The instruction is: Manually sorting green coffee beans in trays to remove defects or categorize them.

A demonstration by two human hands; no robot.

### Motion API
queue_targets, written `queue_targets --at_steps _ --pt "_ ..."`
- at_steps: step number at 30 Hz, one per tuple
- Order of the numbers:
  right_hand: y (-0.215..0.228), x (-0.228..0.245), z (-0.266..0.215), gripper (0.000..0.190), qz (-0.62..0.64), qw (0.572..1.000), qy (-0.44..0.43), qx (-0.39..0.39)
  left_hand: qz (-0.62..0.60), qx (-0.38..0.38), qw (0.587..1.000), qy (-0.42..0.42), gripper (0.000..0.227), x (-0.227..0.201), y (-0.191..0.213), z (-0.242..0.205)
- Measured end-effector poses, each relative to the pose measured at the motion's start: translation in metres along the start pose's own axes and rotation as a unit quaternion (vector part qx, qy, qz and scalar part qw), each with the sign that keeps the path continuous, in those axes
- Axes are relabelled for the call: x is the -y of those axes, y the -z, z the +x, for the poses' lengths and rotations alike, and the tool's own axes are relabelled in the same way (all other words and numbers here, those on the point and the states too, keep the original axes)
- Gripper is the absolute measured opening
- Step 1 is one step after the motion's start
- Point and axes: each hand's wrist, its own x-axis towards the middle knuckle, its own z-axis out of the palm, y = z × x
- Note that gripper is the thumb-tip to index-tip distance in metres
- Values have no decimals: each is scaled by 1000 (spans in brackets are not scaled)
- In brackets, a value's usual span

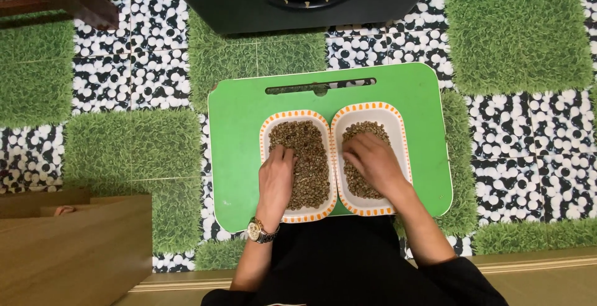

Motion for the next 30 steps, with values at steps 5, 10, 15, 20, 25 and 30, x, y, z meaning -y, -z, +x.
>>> queue_targets --at_steps 5,10,15,20,25,30 --pt "1 -21 -13 11 19 998 -49 -17 7 -6 1000 -1 13 -5 1 -2" --pt "-9 -45 -27 9 -16 995 -40 -89 -55 7 998 -11 15 -6 -8 0" --pt "-2 -43 -32 12 -38 991 -47 -123 -98 -31 985 -137 15 -54 -31 3" --pt "15 -21 -41 10 61 986 -80 -133 -52 -83 967 -235 21 -100 -32 27" --pt "-3 -38 -67 21 260 948 -142 -120 -56 -99 949 -294 33 -118 -14 40" --pt "-12 -46 -73 12 281 936 -168 -128 -47 -96 949 -295 38 -118 -25 40"
